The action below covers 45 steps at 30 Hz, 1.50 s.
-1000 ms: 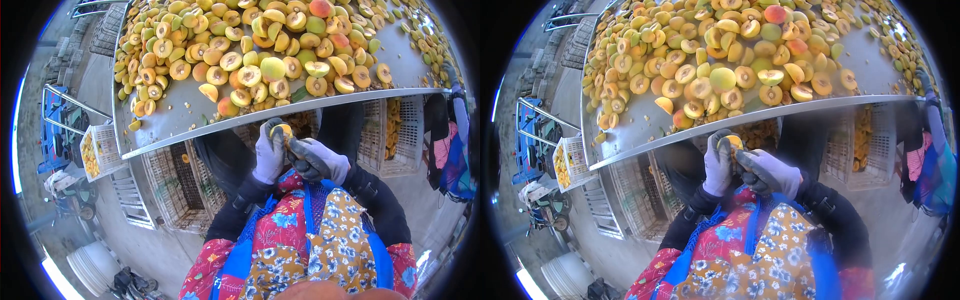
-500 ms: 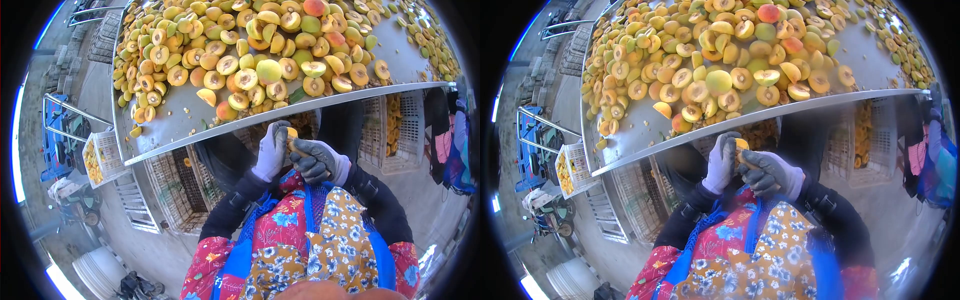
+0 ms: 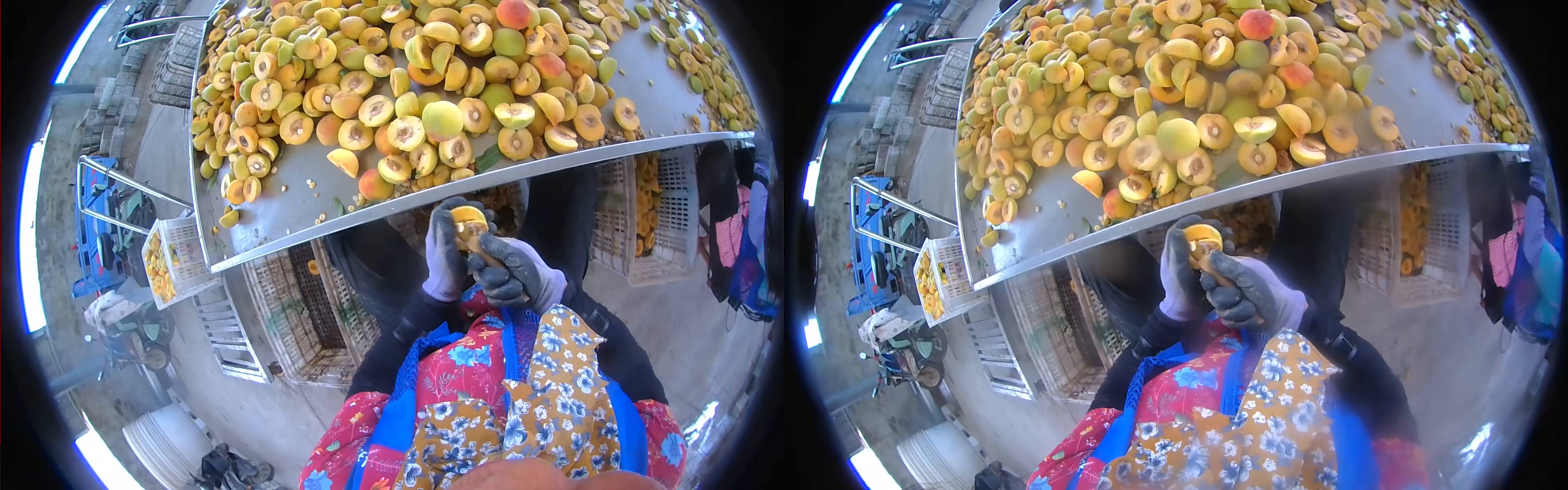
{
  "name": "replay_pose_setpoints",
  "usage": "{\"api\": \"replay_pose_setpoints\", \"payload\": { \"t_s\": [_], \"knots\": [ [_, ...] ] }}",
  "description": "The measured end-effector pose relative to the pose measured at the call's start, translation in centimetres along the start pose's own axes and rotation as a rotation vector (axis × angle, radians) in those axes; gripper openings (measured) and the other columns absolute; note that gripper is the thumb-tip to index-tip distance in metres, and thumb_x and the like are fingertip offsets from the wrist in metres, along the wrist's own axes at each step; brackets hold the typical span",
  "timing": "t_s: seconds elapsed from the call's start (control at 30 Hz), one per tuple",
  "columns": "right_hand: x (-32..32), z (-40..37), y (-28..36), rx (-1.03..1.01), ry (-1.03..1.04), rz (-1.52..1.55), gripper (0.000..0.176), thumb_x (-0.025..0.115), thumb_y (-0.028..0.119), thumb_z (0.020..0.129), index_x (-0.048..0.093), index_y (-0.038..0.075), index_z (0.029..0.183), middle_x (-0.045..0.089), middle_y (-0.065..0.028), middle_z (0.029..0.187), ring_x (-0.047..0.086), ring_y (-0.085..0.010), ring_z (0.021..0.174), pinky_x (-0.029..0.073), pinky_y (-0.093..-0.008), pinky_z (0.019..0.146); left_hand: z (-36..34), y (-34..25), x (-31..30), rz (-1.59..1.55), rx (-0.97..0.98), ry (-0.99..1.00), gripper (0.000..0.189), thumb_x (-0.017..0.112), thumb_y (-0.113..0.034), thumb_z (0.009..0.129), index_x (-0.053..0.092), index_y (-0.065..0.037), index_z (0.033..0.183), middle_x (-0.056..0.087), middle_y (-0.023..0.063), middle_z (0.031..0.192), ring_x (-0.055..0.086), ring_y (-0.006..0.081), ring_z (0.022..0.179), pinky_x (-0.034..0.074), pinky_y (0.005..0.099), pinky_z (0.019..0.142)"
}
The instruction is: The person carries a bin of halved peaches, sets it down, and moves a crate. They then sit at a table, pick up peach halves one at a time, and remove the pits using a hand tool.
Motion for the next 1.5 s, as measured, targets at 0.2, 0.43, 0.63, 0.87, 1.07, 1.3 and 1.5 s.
{"api": "replay_pose_setpoints", "payload": {
  "t_s": [0.2, 0.43, 0.63, 0.87, 1.07, 1.3, 1.5],
  "knots": [
    [-2.9, -0.4, 0.5, -0.009, 0.099, 0.048, 0.047, 0.039, 0.051, 0.104, 0.054, 0.007, 0.095, 0.037, 0.0041, 0.056, 0.032, -0.0054, 0.035, 0.029, -0.0212, 0.03, -3.0, -5.1, -5.6, 0.019, 0.1, -0.266, 0.045, 0.044, -0.04, 0.105, 0.049, 0.0, 0.123, 0.062, 0.0175, 0.11, 0.066, 0.0271, 0.098, 0.057, 0.0363, 0.084],
    [-3.5, 0.2, 0.7, -0.046, -0.103, -0.159, 0.043, 0.046, 0.049, 0.103, 0.054, 0.007, 0.096, 0.04, 0.0034, 0.057, 0.033, -0.0067, 0.037, 0.028, -0.0223, 0.033, -4.9, -14.2, -11.8, 1.747, 0.438, -0.874, 0.054, 0.07, -0.029, 0.09, 0.05, 0.003, 0.13, 0.046, 0.024, 0.137, 0.044, 0.0398, 0.128, 0.038, 0.0495, 0.105],
    [-0.5, 0.0, 0.8, -0.186, -0.344, -0.515, 0.034, 0.054, 0.04, 0.101, 0.055, 0.006, 0.103, 0.041, 0.0028, 0.061, 0.033, -0.0062, 0.042, 0.027, -0.0227, 0.036, 7.3, -11.0, -7.3, 1.77, 0.037, -0.253, 0.062, 0.074, -0.04, 0.079, 0.059, -0.002, 0.126, 0.064, 0.0212, 0.116, 0.061, 0.0393, 0.107, 0.049, 0.0447, 0.093],
    [-0.6, 0.3, 0.9, -0.677, -0.407, -1.21, 0.016, 0.056, 0.021, 0.099, 0.053, 0.005, 0.104, 0.058, -0.0098, 0.071, 0.06, -0.0234, 0.059, 0.047, -0.0334, 0.055, 6.3, -13.2, -8.1, 0.658, 0.063, -0.188, 0.044, 0.069, -0.034, 0.085, 0.062, -0.003, 0.116, 0.068, 0.0096, 0.096, 0.068, 0.0253, 0.091, 0.057, 0.0361, 0.072],
    [5.4, -0.2, 1.4, -0.935, -0.389, -1.917, 0.02, 0.061, 0.016, 0.093, 0.053, 0.003, 0.105, 0.066, -0.0172, 0.08, 0.066, -0.036, 0.067, 0.051, -0.0438, 0.058, 1.8, -8.4, -5.0, 0.173, -0.002, 0.057, 0.062, 0.036, -0.052, 0.101, 0.055, 0.0, 0.128, 0.065, 0.0156, 0.109, 0.066, 0.0226, 0.093, 0.056, 0.0332, 0.079],
    [5.4, -0.3, 0.9, -0.809, -0.491, -2.273, 0.031, 0.065, 0.019, 0.09, 0.054, -0.005, 0.105, 0.065, -0.017, 0.077, 0.064, -0.0334, 0.059, 0.05, -0.0426, 0.052, -0.3, -6.2, -1.6, 0.027, -0.215, -0.022, 0.065, 0.038, -0.058, 0.102, 0.058, 0.0, 0.121, 0.066, 0.0116, 0.105, 0.065, 0.0179, 0.093, 0.053, 0.0297, 0.084],
    [4.3, 0.6, 0.8, -0.717, -0.449, -2.207, 0.031, 0.061, 0.023, 0.092, 0.053, -0.005, 0.103, 0.064, -0.0184, 0.072, 0.064, -0.0349, 0.058, 0.049, -0.0427, 0.051, -0.7, -6.6, -0.7, 0.3, -0.071, -0.028, 0.044, 0.044, -0.04, 0.106, 0.061, 0.0, 0.115, 0.067, 0.0072, 0.102, 0.063, 0.0122, 0.09, 0.052, 0.0263, 0.08]
  ]
}}
Point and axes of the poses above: each hand's wrist, its own z-axis towards the middle knuckle, its own x-axis out of the palm, y = z × x, the point moved 1 cm from there along z, towards the middle knuckle
